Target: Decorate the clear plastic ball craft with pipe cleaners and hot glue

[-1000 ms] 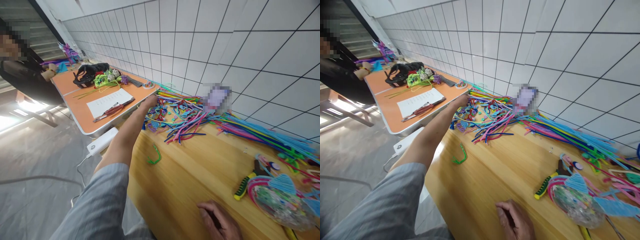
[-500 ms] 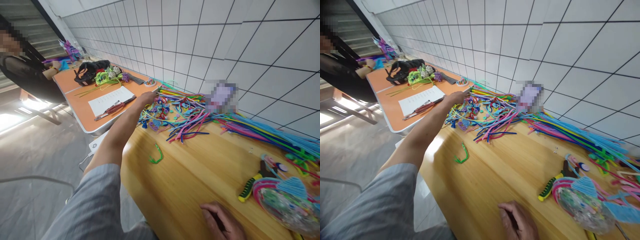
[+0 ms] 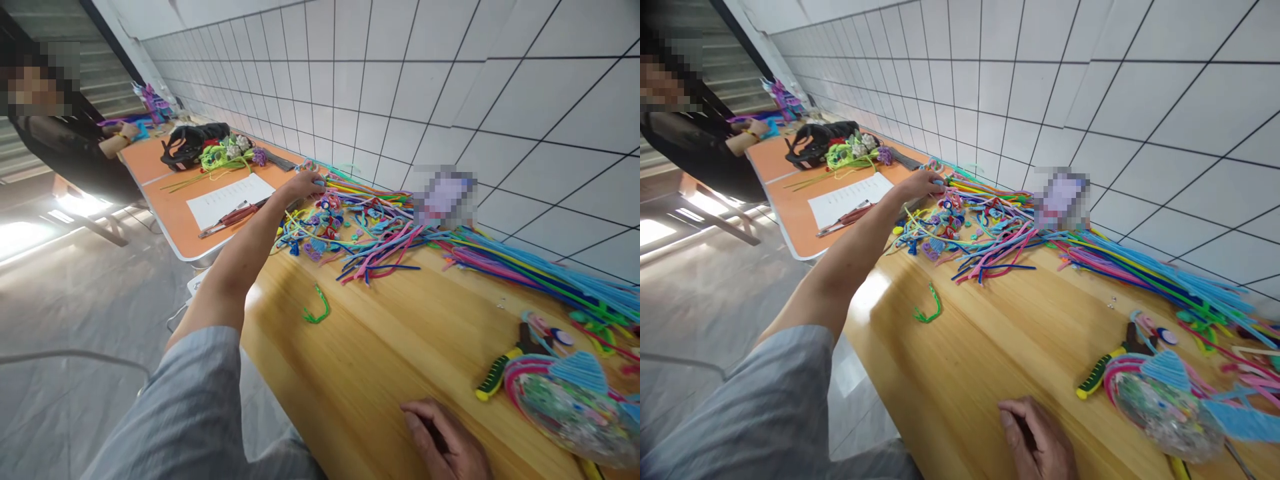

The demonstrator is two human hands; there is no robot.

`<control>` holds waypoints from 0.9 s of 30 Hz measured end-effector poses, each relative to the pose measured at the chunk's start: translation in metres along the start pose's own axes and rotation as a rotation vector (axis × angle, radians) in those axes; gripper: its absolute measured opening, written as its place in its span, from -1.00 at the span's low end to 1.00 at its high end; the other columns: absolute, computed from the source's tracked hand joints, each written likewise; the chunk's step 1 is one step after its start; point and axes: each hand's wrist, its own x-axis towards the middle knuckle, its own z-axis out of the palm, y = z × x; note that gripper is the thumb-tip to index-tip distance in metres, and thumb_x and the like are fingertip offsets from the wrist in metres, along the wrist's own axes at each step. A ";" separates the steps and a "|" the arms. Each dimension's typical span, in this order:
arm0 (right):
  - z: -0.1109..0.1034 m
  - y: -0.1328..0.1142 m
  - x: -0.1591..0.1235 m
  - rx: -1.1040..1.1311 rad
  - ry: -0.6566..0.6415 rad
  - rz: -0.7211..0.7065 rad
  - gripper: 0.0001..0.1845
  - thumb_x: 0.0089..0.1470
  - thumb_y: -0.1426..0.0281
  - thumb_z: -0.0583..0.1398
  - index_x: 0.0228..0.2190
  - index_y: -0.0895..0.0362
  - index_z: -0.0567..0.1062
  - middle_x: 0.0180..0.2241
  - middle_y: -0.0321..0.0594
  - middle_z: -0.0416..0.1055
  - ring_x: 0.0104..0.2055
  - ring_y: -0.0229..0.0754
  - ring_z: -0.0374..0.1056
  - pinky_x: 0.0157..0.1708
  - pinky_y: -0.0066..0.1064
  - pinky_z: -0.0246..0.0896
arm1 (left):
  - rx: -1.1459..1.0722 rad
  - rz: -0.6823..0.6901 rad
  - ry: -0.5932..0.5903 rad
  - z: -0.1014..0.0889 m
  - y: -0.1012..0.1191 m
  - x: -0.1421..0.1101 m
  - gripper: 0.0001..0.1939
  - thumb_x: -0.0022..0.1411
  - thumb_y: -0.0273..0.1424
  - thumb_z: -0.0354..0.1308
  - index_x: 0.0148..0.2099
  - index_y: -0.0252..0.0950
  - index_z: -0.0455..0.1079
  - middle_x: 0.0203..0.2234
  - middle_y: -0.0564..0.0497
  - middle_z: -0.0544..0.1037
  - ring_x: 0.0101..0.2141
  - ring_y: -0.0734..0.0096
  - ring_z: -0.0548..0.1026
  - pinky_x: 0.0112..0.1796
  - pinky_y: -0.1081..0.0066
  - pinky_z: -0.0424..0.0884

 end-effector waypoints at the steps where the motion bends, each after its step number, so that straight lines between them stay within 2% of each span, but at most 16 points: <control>1: 0.000 0.000 0.001 0.002 0.001 -0.006 -0.56 0.35 0.00 0.18 -0.31 0.02 0.69 -0.40 -0.18 0.66 -0.38 -0.16 0.61 -0.33 -0.52 0.54 | 0.014 -0.010 -0.008 -0.002 0.001 -0.001 -0.50 0.44 -0.28 0.14 0.34 -0.30 0.42 -0.07 -0.14 0.71 -0.22 0.35 0.66 -0.16 0.43 0.53; 3: 0.001 0.001 0.002 0.004 0.006 -0.020 -0.55 0.35 0.00 0.18 -0.32 0.02 0.69 -0.41 -0.19 0.66 -0.39 -0.17 0.61 -0.34 -0.52 0.54 | 0.092 -0.051 -0.015 -0.003 0.000 -0.003 -0.42 0.40 -0.26 0.20 0.40 -0.27 0.36 -0.05 -0.13 0.70 -0.19 0.30 0.66 -0.14 0.41 0.53; 4: 0.001 0.001 0.002 0.005 0.006 -0.026 -0.55 0.35 0.00 0.18 -0.32 0.03 0.69 -0.41 -0.19 0.66 -0.39 -0.17 0.61 -0.35 -0.52 0.54 | 0.136 -0.075 -0.018 -0.003 -0.002 -0.005 -0.41 0.34 -0.27 0.26 0.37 -0.27 0.40 -0.07 -0.13 0.70 -0.17 0.25 0.66 -0.11 0.38 0.53; 7: 0.002 0.001 0.002 0.005 0.001 -0.031 -0.55 0.35 0.00 0.17 -0.31 0.03 0.69 -0.41 -0.19 0.66 -0.38 -0.16 0.62 -0.35 -0.52 0.53 | 0.233 -0.127 -0.029 0.004 -0.012 -0.011 -0.55 0.07 -0.40 0.44 0.06 -0.30 0.63 -0.15 -0.15 0.71 -0.09 0.09 0.64 -0.02 0.30 0.51; 10: 0.002 -0.001 0.002 0.002 0.006 -0.023 -0.56 0.35 0.00 0.17 -0.31 0.03 0.68 -0.40 -0.19 0.65 -0.38 -0.16 0.61 -0.33 -0.51 0.54 | 0.279 -0.150 -0.009 0.016 -0.023 -0.020 -0.65 -0.05 -0.50 0.45 -0.13 -0.27 0.67 -0.21 -0.13 0.72 -0.04 0.06 0.63 0.02 0.29 0.49; 14: 0.001 -0.003 0.002 -0.007 0.008 -0.005 -0.53 0.35 -0.03 0.17 -0.32 0.03 0.68 -0.40 -0.18 0.65 -0.38 -0.15 0.60 -0.32 -0.50 0.54 | 0.232 -0.130 0.064 0.019 -0.026 -0.026 -0.73 0.10 -0.43 0.35 -0.11 -0.26 0.69 -0.29 -0.06 0.73 -0.15 0.15 0.66 -0.08 0.37 0.51; 18: 0.001 0.000 0.001 -0.019 0.008 -0.015 -0.56 0.34 -0.01 0.19 -0.31 0.02 0.68 -0.39 -0.19 0.66 -0.37 -0.15 0.61 -0.31 -0.51 0.54 | 0.139 -0.076 0.119 0.003 -0.015 -0.024 -0.57 0.33 -0.31 0.19 0.19 -0.29 0.58 -0.29 -0.06 0.73 -0.32 0.32 0.64 -0.20 0.40 0.53; 20: 0.001 0.002 0.001 -0.023 0.015 -0.024 -0.59 0.33 0.01 0.20 -0.31 0.01 0.68 -0.38 -0.21 0.66 -0.37 -0.17 0.62 -0.31 -0.52 0.54 | 0.143 -0.068 0.085 -0.006 -0.009 -0.024 -0.52 0.39 -0.25 0.15 0.29 -0.23 0.49 -0.22 -0.05 0.73 -0.30 0.36 0.64 -0.20 0.43 0.52; 22: 0.002 0.003 0.001 -0.021 0.018 -0.030 -0.61 0.34 0.03 0.21 -0.31 0.01 0.68 -0.39 -0.23 0.66 -0.37 -0.18 0.61 -0.31 -0.54 0.53 | 0.192 -0.100 0.002 -0.013 -0.007 -0.028 -0.54 0.35 -0.19 0.23 0.21 -0.23 0.54 -0.25 -0.04 0.72 -0.26 0.31 0.65 -0.19 0.43 0.50; 25: 0.002 0.002 0.001 -0.017 0.014 -0.042 -0.63 0.34 0.05 0.21 -0.30 0.02 0.68 -0.39 -0.24 0.65 -0.38 -0.19 0.61 -0.33 -0.55 0.51 | 0.277 -0.185 -0.158 -0.012 -0.012 -0.039 -0.55 0.03 -0.18 0.50 -0.08 -0.32 0.64 -0.44 -0.07 0.67 -0.27 0.15 0.65 -0.18 0.36 0.50; 27: 0.002 0.001 0.001 -0.016 0.006 -0.049 -0.63 0.35 0.07 0.21 -0.30 0.02 0.68 -0.39 -0.24 0.65 -0.38 -0.19 0.61 -0.34 -0.54 0.51 | 0.308 -0.229 -0.260 -0.006 -0.019 -0.048 -0.52 -0.13 -0.21 0.57 -0.14 -0.31 0.64 -0.49 -0.06 0.65 -0.33 0.12 0.64 -0.21 0.32 0.51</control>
